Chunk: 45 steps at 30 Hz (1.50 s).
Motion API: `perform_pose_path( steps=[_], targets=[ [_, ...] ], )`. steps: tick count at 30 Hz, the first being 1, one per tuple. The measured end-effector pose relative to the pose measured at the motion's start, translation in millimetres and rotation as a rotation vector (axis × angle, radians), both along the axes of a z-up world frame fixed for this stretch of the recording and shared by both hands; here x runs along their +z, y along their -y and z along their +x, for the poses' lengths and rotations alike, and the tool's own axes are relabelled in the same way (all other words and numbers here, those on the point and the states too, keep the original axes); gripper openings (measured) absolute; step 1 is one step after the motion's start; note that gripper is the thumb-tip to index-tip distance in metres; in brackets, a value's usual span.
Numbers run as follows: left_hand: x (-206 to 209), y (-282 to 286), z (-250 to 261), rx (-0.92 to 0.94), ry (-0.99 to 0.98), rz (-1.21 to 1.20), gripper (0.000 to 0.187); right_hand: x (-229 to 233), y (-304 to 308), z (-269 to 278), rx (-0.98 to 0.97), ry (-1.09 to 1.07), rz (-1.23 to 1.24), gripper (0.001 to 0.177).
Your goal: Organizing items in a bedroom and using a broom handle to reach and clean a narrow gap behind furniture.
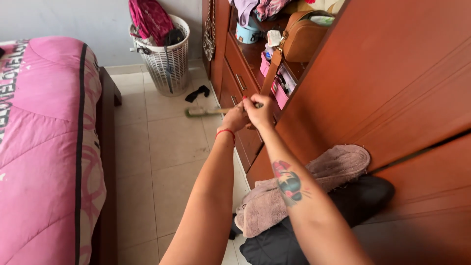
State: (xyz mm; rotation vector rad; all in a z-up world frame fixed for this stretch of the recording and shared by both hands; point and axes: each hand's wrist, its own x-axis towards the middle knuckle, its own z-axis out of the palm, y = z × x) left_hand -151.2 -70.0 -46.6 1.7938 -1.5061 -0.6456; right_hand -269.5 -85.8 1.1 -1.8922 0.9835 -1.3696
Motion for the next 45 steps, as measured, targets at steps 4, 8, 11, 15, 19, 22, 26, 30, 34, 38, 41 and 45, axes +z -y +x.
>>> perform_pose_path(
  steps=[4, 8, 11, 15, 19, 22, 26, 30, 34, 38, 41, 45],
  targets=[
    [21, 33, 0, -0.036, 0.062, -0.113, 0.053, 74, 1, -10, 0.028, -0.058, -0.111, 0.025],
    [91, 10, -17, -0.003, 0.067, -0.207, 0.046, 161, -22, -13, 0.097, 0.038, 0.06, 0.023],
    [144, -13, -24, 0.041, -0.029, -0.292, 0.043, 191, -24, -7, 0.152, 0.18, 0.112, 0.029],
    [180, -43, -15, 0.048, -0.008, -0.383, 0.036, 211, -40, 2, 0.361, 0.366, -0.021, 0.034],
    [170, -41, 9, 0.081, 0.075, -0.414, 0.032, 203, -43, 22, 0.406, 0.485, -0.045, 0.031],
    [134, -40, 34, 0.162, 0.17, -0.444, 0.03, 165, -46, 40, 0.389, 0.507, -0.006, 0.032],
    [81, -63, 67, 0.181, 0.349, -0.116, 0.033, 72, -47, 59, 0.445, 0.281, -0.046, 0.034],
    [-21, -47, 88, 0.125, 0.272, 0.077, 0.047, -24, -37, 63, 0.531, 0.361, 0.234, 0.033],
    [14, -37, 58, 0.108, 0.271, 0.071, 0.044, 50, -29, 23, 0.457, 0.088, -0.005, 0.026],
    [68, -7, 2, 0.064, 0.082, -0.171, 0.046, 129, 18, -22, 0.538, 0.095, 0.235, 0.017],
    [85, 20, -32, -0.013, -0.097, -0.404, 0.053, 178, 41, -47, 0.579, 0.12, 0.287, 0.018],
    [90, 32, -50, -0.078, -0.231, -0.551, 0.044, 212, 44, -63, 0.634, 0.124, 0.343, 0.032]
  ],
)
